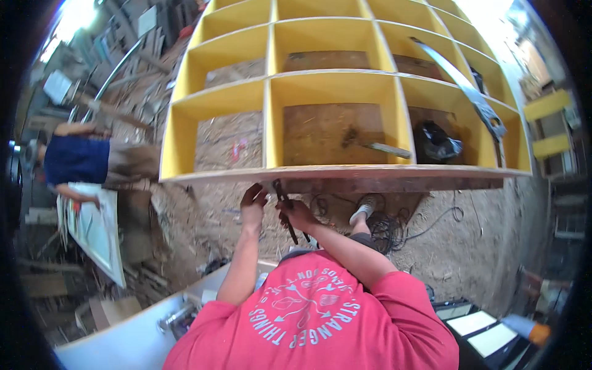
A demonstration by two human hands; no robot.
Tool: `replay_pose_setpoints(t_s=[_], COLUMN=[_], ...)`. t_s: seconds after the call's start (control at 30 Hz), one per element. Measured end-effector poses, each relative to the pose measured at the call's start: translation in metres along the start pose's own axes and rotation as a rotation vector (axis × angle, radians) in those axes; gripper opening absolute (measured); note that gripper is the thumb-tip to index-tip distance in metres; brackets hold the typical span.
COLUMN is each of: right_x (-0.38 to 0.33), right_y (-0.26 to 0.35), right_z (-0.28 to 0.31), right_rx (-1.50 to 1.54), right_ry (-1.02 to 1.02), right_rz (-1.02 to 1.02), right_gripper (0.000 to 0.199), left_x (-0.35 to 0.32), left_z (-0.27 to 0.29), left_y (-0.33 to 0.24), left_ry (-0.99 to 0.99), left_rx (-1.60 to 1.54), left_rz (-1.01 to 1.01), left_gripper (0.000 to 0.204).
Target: The person constructs a wooden shelving unit by aligning wood pieces, driving nails into the frame and dividers with a hammer, and adjusting nails using pliers.
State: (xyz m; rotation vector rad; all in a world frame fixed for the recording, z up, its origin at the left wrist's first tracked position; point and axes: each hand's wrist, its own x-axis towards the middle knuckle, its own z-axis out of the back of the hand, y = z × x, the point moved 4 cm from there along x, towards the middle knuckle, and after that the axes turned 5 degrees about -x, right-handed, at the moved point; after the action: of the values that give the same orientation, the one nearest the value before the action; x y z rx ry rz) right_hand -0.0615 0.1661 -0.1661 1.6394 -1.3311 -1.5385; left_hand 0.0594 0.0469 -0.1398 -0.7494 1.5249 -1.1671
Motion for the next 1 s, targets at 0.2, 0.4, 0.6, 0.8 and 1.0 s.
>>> replay_pose_setpoints(t_s=[0.2,0.4,0.6,0.8,1.0], right_x=[-0.003,0.003,0.007,0.013,0.018], right_y=[0.013,0.018,0.012,0.014,0.011], right_z=[-0.009,-0.015,0.007,0.015,0.025], right_rx=[0.049,0.043,0.002,-0.086,-0.16], right_ry=[-0.007,-0.006,0.082,0.077,-0.008], right_rz=[-0.006,0.014,0.021,0.011,0.093], right_gripper=[0.037,0.04,0.037,0.036,0.037], left_x=[-0.006,-0.006,0.001,0.007,0.001], left_z=[-0.001,-0.004,-0.014,-0.024,-0.022], left_y=[-0.014,-0.01,-0.018,-0.017,-0.013], left_ry=[0.03,0.055,0.078,0.152,0.211], left_rx=[0.058,0.041,0.072,0.018,-0.036], left_rz=[0.013,0.052,0.006,0.018,0.094], left_gripper=[0.038,0.037,0.036,0.036,0.038])
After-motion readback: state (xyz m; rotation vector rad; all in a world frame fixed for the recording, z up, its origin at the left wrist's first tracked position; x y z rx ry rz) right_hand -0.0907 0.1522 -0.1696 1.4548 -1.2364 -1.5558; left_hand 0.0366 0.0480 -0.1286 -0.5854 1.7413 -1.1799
